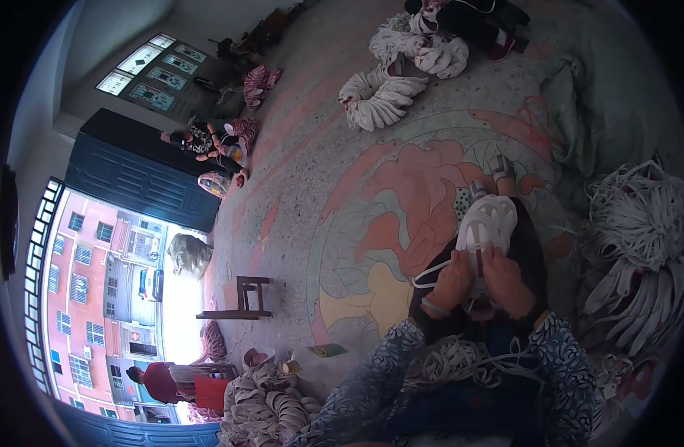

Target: Manually thread laces through the eyelets of a shoe upper.

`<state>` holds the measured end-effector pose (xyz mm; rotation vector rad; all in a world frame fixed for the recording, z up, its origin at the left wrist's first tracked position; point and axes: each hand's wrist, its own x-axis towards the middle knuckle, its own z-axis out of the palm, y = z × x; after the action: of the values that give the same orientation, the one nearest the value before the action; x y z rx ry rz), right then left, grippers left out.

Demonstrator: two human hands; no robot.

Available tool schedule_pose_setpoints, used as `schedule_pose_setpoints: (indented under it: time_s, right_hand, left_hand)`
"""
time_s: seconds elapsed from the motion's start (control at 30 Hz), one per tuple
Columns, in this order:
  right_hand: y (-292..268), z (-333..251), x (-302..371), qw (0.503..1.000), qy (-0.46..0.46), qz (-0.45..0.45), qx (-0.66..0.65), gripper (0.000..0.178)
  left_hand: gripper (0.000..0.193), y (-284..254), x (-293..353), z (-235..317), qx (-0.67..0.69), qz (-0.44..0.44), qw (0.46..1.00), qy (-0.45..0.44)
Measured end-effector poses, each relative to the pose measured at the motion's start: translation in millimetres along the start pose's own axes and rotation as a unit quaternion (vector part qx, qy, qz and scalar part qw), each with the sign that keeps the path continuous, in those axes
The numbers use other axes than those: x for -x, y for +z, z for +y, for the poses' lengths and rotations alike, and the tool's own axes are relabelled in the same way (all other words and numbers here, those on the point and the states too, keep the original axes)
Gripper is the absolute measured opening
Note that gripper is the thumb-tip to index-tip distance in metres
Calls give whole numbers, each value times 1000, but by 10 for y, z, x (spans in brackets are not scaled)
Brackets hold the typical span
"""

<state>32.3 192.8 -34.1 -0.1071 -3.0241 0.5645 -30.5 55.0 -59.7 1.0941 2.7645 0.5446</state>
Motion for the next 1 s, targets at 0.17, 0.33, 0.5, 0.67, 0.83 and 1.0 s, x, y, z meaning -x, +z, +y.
schedule_pose_setpoints:
  time_s: [0.17,0.33,0.5,0.67,0.83,1.0]
  right_hand:
    - [-59,-60,24,999,11,-25,-24,37]
    - [-507,153,385,993,62,-55,-88,27]
    - [-973,391,832,988,-116,36,-99,21]
    - [-1483,-17,618,956,-114,-36,-268,14]
    - [-1833,-623,716,819,1,102,-564,13]
    - [-1657,-686,908,760,-7,121,-639,15]
  left_hand:
    - [21,196,149,-377,-6,25,994,102]
    - [34,-329,242,-77,147,170,964,142]
    - [21,-866,491,213,515,-3,845,-144]
    - [23,-1250,627,440,582,-56,799,-145]
    - [24,-1637,639,853,679,-15,734,-9]
    - [26,-1599,657,1068,698,-49,714,-32]
